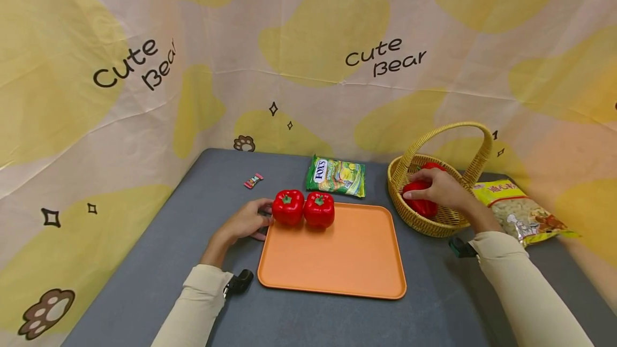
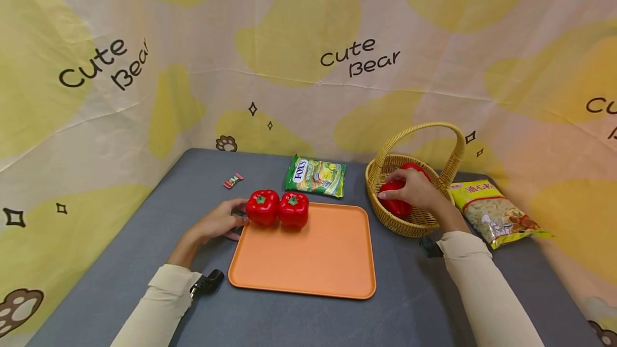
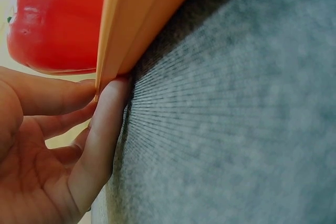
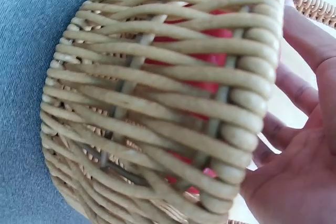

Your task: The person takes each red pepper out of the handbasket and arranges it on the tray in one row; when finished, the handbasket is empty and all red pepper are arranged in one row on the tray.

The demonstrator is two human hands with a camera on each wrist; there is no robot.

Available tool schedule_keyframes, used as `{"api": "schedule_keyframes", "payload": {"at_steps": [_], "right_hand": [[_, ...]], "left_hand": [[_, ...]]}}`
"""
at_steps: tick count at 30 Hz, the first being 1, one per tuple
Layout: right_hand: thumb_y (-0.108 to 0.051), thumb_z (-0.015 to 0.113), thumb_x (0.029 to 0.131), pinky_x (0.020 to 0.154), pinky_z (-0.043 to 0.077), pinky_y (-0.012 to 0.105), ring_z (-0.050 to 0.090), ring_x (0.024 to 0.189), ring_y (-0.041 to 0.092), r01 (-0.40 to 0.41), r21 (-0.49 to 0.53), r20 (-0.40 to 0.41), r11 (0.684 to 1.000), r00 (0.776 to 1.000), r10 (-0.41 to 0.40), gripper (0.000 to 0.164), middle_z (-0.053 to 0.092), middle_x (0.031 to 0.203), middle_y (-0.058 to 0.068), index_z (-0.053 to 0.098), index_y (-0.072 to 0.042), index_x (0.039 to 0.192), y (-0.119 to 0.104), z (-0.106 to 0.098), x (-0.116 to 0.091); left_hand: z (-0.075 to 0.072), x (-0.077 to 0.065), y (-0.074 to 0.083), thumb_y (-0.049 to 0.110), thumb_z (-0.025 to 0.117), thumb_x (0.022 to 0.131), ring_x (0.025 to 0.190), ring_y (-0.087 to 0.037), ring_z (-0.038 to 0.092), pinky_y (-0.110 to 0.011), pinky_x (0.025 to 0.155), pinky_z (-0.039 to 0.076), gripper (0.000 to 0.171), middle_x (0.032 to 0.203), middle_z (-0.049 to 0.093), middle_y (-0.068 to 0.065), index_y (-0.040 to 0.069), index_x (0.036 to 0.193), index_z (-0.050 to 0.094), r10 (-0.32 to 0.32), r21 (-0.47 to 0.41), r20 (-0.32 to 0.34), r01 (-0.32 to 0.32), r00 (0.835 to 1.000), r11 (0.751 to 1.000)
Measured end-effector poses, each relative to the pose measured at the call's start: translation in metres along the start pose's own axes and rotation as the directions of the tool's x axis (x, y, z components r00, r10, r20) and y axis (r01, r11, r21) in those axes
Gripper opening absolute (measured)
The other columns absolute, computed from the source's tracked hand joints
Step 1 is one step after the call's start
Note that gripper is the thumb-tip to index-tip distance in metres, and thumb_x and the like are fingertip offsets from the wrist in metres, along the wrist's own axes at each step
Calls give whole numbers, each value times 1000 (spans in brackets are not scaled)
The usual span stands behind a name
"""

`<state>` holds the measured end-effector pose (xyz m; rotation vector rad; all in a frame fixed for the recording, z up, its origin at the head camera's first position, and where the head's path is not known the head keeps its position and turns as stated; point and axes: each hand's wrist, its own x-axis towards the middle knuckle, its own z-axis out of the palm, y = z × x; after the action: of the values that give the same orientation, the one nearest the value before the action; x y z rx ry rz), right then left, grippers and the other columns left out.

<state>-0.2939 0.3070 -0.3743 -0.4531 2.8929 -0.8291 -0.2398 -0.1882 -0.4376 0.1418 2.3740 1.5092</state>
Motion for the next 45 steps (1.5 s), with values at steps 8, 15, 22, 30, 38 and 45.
{"api": "schedule_keyframes", "payload": {"at_steps": [8, 15, 22, 30, 38, 45], "right_hand": [[-49, 79, 92, 93, 60, 53, 63, 113, 41, -22, -35, 14, 999, 1000, 23, 73, 63, 134, 29, 63, 2, 142, 1, -1, -3], [-52, 79, 91, 91, 61, 54, 61, 110, 43, -99, -55, 26, 994, 995, 100, 80, 63, 128, 31, 58, 6, 141, -1, -5, -9], [-46, 79, 91, 94, 59, 63, 56, 120, 52, -76, -92, -3, 993, 997, 77, 74, 57, 138, 35, 59, 4, 141, 5, -8, -17], [-46, 80, 92, 98, 53, 68, 54, 123, 52, -49, -91, -77, 995, 996, 42, 74, 54, 142, 36, 58, 3, 143, -1, -9, -34], [-41, 79, 93, 95, 53, 67, 55, 122, 52, -30, -73, -136, 997, 991, 19, 81, 52, 143, 38, 51, 11, 148, -4, -9, -50], [-36, 80, 93, 98, 47, 74, 51, 124, 56, -20, -55, -198, 998, 980, 9, 85, 48, 143, 40, 44, 15, 151, -11, -11, -66]], "left_hand": [[0, 0, 0, 3, 60, 99, 107, -29, 67, -42, 71, 67, 56, 136, 58, -24, -4, 153, 48, -2, -2, 0, 2, 1000, 1000], [0, 0, 0, 3, 60, 99, 108, -30, 67, -42, 72, 68, 55, 136, 57, -24, -4, 152, 48, -1, -4, -4, 1, 1000, 1000], [1, 0, 1, 3, 60, 99, 108, -29, 67, -42, 71, 68, 56, 136, 57, -23, -3, 153, 48, -4, -7, 0, 4, 1000, 1000], [1, 0, 1, 2, 59, 98, 106, -29, 67, -41, 71, 67, 55, 136, 58, -23, -3, 152, 49, -5, -4, -6, 5, 1000, 1000], [0, 0, 0, 2, 60, 98, 105, -28, 67, -41, 70, 67, 55, 136, 57, -24, -4, 152, 49, -6, -4, -10, 6, 1000, 1000], [1, 0, -1, 3, 60, 99, 106, -28, 67, -41, 70, 67, 54, 136, 57, -24, -3, 152, 49, -3, -3, -7, 3, 1000, 1000]]}}
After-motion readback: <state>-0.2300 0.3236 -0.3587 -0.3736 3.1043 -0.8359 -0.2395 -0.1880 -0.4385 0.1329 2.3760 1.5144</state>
